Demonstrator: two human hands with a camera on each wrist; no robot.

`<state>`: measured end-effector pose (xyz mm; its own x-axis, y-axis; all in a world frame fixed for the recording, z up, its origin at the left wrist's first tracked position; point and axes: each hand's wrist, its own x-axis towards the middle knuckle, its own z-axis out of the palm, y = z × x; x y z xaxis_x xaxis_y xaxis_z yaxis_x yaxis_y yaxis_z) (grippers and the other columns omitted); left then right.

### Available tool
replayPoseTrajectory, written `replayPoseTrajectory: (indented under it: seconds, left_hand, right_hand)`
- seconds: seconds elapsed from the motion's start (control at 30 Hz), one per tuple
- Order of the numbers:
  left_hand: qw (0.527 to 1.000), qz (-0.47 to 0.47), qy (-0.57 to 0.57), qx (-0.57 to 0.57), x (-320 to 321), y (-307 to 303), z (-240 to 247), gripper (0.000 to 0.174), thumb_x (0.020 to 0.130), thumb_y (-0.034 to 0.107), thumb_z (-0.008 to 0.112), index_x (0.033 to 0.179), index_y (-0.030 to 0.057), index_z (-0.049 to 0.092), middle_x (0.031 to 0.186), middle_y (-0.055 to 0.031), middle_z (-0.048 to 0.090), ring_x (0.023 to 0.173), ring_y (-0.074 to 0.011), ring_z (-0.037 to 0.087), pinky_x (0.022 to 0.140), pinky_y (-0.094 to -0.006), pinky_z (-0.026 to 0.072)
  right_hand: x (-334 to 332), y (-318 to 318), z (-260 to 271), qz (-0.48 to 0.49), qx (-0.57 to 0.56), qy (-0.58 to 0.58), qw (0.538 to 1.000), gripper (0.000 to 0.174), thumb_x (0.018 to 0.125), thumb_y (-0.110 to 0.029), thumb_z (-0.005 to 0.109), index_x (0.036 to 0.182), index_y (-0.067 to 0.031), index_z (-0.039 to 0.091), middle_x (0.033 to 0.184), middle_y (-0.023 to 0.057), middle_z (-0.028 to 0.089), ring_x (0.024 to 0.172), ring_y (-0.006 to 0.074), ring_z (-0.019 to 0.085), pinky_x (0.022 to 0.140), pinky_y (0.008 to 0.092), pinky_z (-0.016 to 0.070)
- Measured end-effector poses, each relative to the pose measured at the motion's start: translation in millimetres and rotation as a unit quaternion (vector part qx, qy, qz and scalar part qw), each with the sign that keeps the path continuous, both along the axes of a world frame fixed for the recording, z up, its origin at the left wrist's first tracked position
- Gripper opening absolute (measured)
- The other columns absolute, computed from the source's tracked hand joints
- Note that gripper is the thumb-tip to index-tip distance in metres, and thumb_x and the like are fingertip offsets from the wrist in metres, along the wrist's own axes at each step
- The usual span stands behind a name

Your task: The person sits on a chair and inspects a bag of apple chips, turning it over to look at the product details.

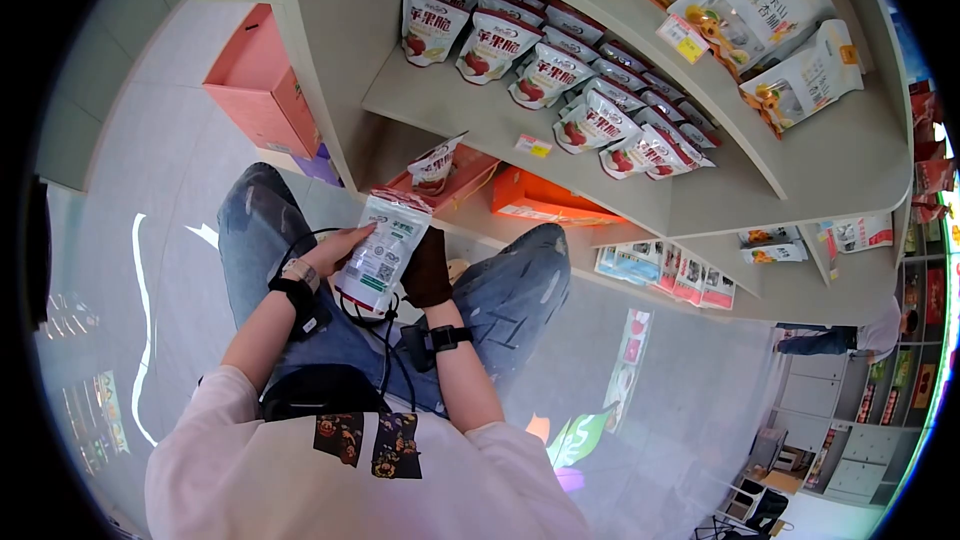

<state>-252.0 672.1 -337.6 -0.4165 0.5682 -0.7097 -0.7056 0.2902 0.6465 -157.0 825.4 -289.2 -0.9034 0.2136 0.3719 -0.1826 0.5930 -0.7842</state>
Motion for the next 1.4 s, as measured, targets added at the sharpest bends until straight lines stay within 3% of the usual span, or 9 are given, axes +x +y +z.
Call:
replayPoseTrajectory:
  seconds: [0.17,0.2,0.37,0.47,0.57,0.83,0.93,1.03,1.4]
  left_hand:
    - [0.985,-0.163,0.041,0.047,4.6,-5.2,35.1,0.062,0.077,0.042,0.062,0.122,0.0053,0.043,0.114,-0.0052,0.052,0.101,-0.0169,0.05,0.075,-0.0307,0.0449]
    - [0.983,-0.172,0.034,0.056,6.2,-5.3,32.6,0.061,0.076,0.04,0.063,0.122,0.0061,0.043,0.114,-0.0055,0.052,0.102,-0.0175,0.05,0.078,-0.0321,0.0444]
    - [0.982,-0.175,0.026,0.07,6.7,-5.7,22.6,0.059,0.076,0.037,0.065,0.123,0.0094,0.042,0.114,-0.0041,0.052,0.102,-0.0178,0.051,0.081,-0.0341,0.0439]
    - [0.988,-0.125,0.031,0.084,7.1,-4.4,21.3,0.058,0.077,0.037,0.064,0.123,0.0091,0.042,0.114,-0.0037,0.052,0.102,-0.0175,0.051,0.079,-0.0333,0.0443]
    - [0.993,-0.068,0.037,0.088,4.1,-5.9,7.9,0.055,0.079,0.036,0.062,0.122,0.0086,0.042,0.114,-0.0037,0.052,0.103,-0.0173,0.051,0.081,-0.0336,0.0441]
    - [0.961,0.192,0.004,0.196,-7.5,-5.3,10.6,0.047,0.085,0.027,0.056,0.125,0.0093,0.036,0.119,-0.004,0.048,0.109,-0.0184,0.047,0.092,-0.0364,0.0388]
    - [0.954,0.202,0.016,0.221,-6.3,-3.9,4.2,0.047,0.086,0.027,0.055,0.125,0.0102,0.036,0.12,-0.0038,0.046,0.111,-0.019,0.045,0.093,-0.0382,0.0374]
    - [0.956,0.196,0.015,0.217,-6.2,-4.8,4.2,0.046,0.086,0.027,0.055,0.124,0.0108,0.036,0.121,-0.0038,0.046,0.111,-0.0197,0.044,0.092,-0.0402,0.0373]
    - [0.979,0.119,0.057,0.158,-5.1,-4.6,11.8,0.05,0.08,0.023,0.063,0.121,0.0094,0.039,0.115,-0.0061,0.051,0.102,-0.0209,0.051,0.087,-0.0393,0.0423]
  right_hand:
    - [3.1,13.7,-64.8,-0.014,-0.127,-0.092,0.988,0.033,0.089,-0.026,0.037,0.112,-0.004,0.045,0.104,0.0105,0.05,0.097,0.0204,0.048,0.086,0.0319,0.038]
    - [3.1,12.8,-63.5,-0.005,-0.241,-0.111,0.964,0.035,0.09,-0.029,0.036,0.112,-0.0043,0.045,0.105,0.0095,0.051,0.097,0.0191,0.048,0.086,0.0314,0.0382]
    - [1.7,5.2,-53.0,0.038,-0.713,-0.192,0.674,0.042,0.092,-0.038,0.031,0.115,-0.0058,0.045,0.11,0.0073,0.051,0.097,0.016,0.049,0.085,0.0289,0.0386]
    - [3.1,3.2,-37.8,0.053,-0.476,-0.137,0.867,0.036,0.091,-0.032,0.035,0.112,-0.0052,0.046,0.105,0.0073,0.052,0.097,0.0179,0.05,0.085,0.0302,0.0391]
    - [2.8,16.1,-56.5,0.021,0.015,-0.103,0.994,0.03,0.088,-0.024,0.041,0.11,-0.0046,0.046,0.099,0.0072,0.053,0.097,0.0198,0.05,0.085,0.0321,0.0398]
    - [2.6,2.8,-12.3,0.031,-0.082,-0.129,0.988,0.05,0.068,-0.005,0.066,0.11,-0.0023,0.041,0.101,0.0117,0.052,0.093,0.025,0.052,0.079,0.0351,0.0419]
    - [0.2,-2.6,-19.8,0.051,-0.056,-0.096,0.992,0.057,0.064,-0.011,0.072,0.111,-0.0012,0.04,0.099,0.0156,0.054,0.09,0.0285,0.054,0.073,0.0368,0.0444]
    - [-1.4,1.4,-32.3,0.066,0.12,-0.05,0.989,0.054,0.066,-0.013,0.071,0.109,-0.0006,0.041,0.096,0.016,0.056,0.088,0.0297,0.056,0.071,0.0371,0.0451]
    - [1.6,12.3,-50.4,0.068,-0.09,-0.106,0.988,0.044,0.068,-0.015,0.068,0.103,-0.0008,0.044,0.089,0.0146,0.06,0.08,0.0301,0.059,0.066,0.0361,0.0466]
